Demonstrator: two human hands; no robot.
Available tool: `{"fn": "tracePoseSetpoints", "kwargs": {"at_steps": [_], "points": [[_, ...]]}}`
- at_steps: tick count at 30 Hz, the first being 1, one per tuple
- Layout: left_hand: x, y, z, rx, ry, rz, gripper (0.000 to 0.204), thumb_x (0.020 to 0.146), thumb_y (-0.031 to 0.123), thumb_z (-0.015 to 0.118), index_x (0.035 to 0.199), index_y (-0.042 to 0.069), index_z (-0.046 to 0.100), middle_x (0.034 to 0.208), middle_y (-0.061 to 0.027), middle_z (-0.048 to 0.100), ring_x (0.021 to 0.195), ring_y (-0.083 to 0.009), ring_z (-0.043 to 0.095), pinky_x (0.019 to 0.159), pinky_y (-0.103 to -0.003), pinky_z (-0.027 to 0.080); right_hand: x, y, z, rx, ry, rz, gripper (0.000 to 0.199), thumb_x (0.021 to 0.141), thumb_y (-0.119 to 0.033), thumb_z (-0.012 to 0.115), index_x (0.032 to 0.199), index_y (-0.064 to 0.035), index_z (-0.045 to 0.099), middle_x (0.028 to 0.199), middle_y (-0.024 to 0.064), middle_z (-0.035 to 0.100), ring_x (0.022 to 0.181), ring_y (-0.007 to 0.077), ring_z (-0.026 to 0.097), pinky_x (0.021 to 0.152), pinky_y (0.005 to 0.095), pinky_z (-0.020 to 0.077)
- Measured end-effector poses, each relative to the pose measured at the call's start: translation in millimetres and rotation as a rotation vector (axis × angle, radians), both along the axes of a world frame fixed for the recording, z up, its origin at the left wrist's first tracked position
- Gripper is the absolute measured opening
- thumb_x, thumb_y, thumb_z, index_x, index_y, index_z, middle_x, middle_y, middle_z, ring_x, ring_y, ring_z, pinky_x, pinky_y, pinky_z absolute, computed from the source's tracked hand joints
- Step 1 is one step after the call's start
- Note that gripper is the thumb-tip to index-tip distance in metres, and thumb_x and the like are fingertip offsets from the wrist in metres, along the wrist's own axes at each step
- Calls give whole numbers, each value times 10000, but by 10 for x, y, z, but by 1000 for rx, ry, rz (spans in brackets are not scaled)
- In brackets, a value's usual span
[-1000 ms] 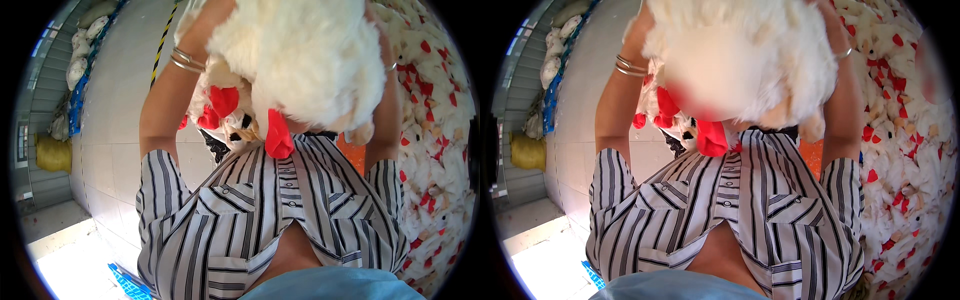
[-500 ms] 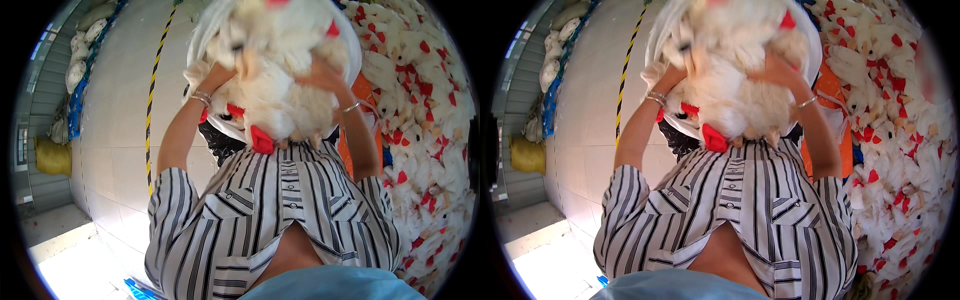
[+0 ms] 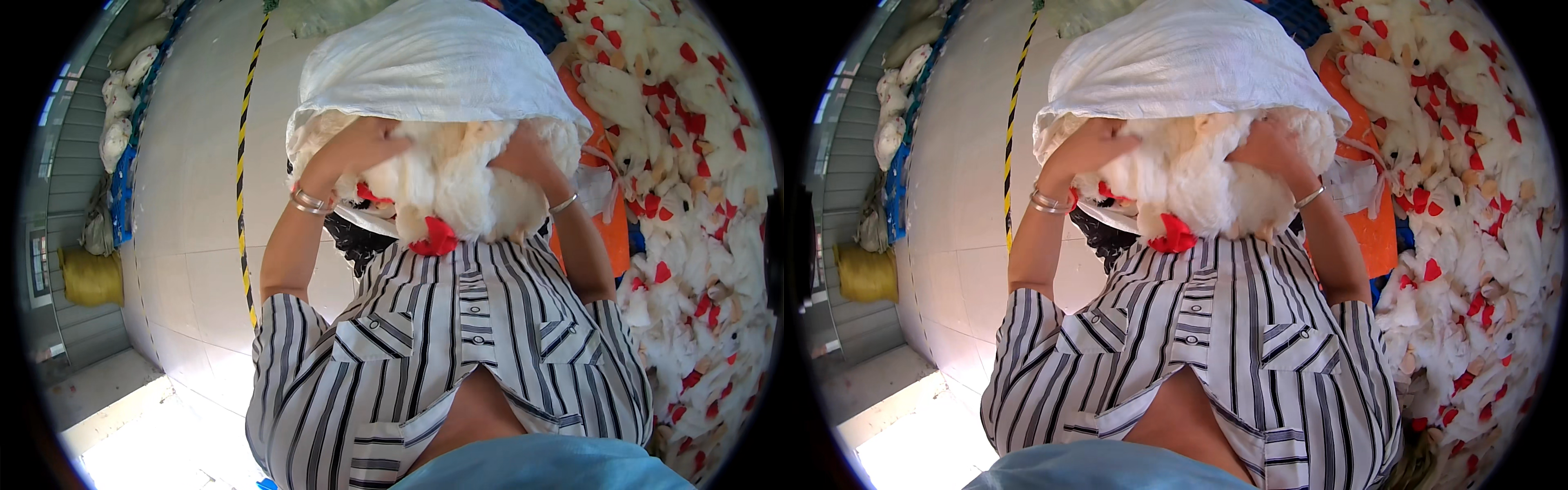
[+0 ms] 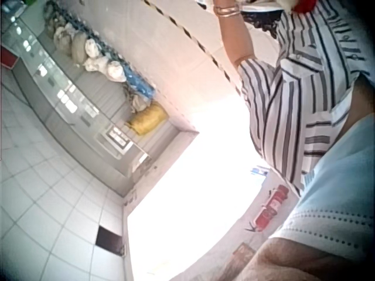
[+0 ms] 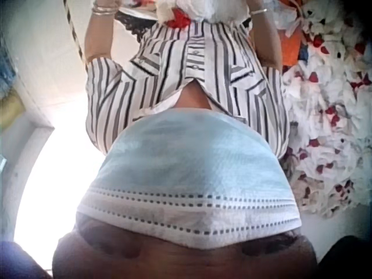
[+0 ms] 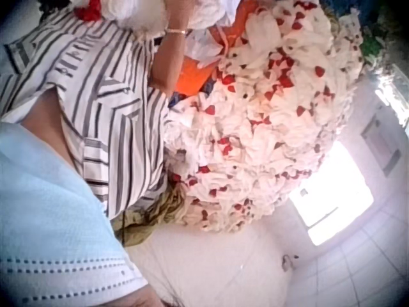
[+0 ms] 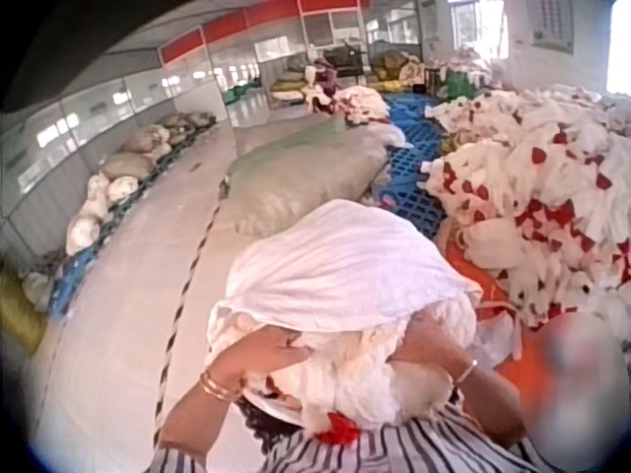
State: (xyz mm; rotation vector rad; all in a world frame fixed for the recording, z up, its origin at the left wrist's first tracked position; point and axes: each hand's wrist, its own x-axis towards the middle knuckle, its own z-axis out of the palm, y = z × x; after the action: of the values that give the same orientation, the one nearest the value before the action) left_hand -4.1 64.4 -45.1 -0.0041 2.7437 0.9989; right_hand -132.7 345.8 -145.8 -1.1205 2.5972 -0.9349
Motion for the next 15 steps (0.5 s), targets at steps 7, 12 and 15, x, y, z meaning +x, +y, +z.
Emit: {"fn": "tracePoseSetpoints", "kwargs": {"at_steps": [7,12,15], "points": [[-31,-239,153,281,222,91,449,866,433,690,1000,4,696,773,-14,620,739,-120,529,664,-289,470,-45,-72,542,362,-218,278,627,727,-505,741,1067,18,671,976,217,699,941,342,661,829,411,507],[-788,-1085,85,-558,137,-35,568,914,427,605,1328,42,552,1284,-107,624,1172,-209,575,982,-309,447,-1461,167,101,-3,137,-174,368,902,-322,601,1106,-20,651,1060,180,693,973,328,657,837,384,522],[-1208,-1618,36,-328,268,246,560,943,459,541,1303,31,572,1361,-119,574,1279,-238,511,1047,-311,403,-2101,12,391,-154,307,-218,399,930,-279,616,1235,-25,581,1162,208,659,1077,335,634,875,372,519]]}}
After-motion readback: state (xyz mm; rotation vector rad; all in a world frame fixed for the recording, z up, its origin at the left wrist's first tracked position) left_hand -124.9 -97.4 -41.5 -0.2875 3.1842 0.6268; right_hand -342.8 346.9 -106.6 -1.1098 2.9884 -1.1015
